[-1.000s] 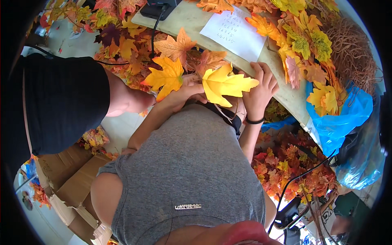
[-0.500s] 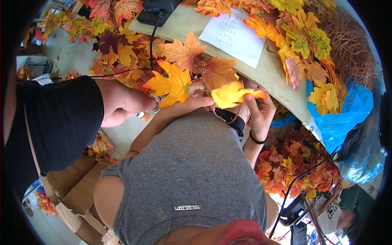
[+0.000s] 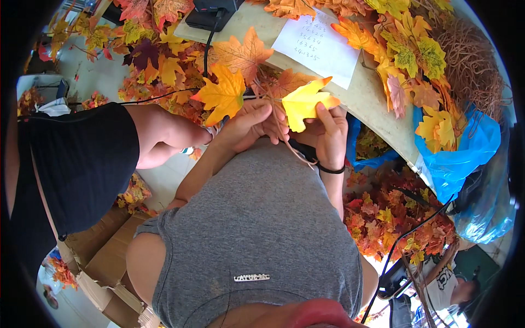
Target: The person assembles artificial foliage by attaching artificial maple leaves onto branch stems by hand.
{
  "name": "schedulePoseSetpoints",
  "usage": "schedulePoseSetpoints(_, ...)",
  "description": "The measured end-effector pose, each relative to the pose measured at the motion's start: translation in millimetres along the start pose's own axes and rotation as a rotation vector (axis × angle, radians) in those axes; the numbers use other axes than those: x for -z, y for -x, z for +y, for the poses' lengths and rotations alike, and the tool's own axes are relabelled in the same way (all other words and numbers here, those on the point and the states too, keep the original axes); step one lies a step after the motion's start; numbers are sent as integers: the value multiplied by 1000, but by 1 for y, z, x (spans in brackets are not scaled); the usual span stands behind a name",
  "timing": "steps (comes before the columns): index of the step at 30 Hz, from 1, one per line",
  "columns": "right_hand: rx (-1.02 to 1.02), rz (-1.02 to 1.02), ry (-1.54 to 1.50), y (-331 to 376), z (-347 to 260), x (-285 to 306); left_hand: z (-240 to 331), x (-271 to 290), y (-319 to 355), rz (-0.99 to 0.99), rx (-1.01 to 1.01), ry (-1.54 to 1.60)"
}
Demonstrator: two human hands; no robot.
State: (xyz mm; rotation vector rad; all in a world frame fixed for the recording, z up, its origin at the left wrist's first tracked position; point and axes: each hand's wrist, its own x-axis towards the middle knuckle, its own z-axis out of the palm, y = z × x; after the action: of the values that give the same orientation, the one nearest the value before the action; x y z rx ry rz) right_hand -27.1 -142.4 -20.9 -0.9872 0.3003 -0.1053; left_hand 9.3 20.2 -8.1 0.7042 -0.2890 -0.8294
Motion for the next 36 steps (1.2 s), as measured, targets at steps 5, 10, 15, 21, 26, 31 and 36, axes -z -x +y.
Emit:
schedulePoseSetpoints(5,-164,-105,157,3,8,1,-2,3,3,-43,-38,38)
schedulePoseSetpoints(10,-280,-344,220,9,14,21,0,2,3,-22,-39,110)
schedulePoseSetpoints(15,-266,-368,322,20,-4,34,3,-6,-1,71,-30,-90)
schedulePoseSetpoints(21,-147,-496,381,28,-18,39,7,-15,-3,122,-60,-213)
schedulePoseSetpoints(26,-84,-564,478,32,-34,29,0,-16,-6,213,-87,-183)
schedulePoseSetpoints(31,-29,-500,544,31,-43,6,-3,-19,-6,324,-137,-225)
schedulePoseSetpoints(36,210,-304,835,32,-40,-13,-1,-19,3,338,-122,-280)
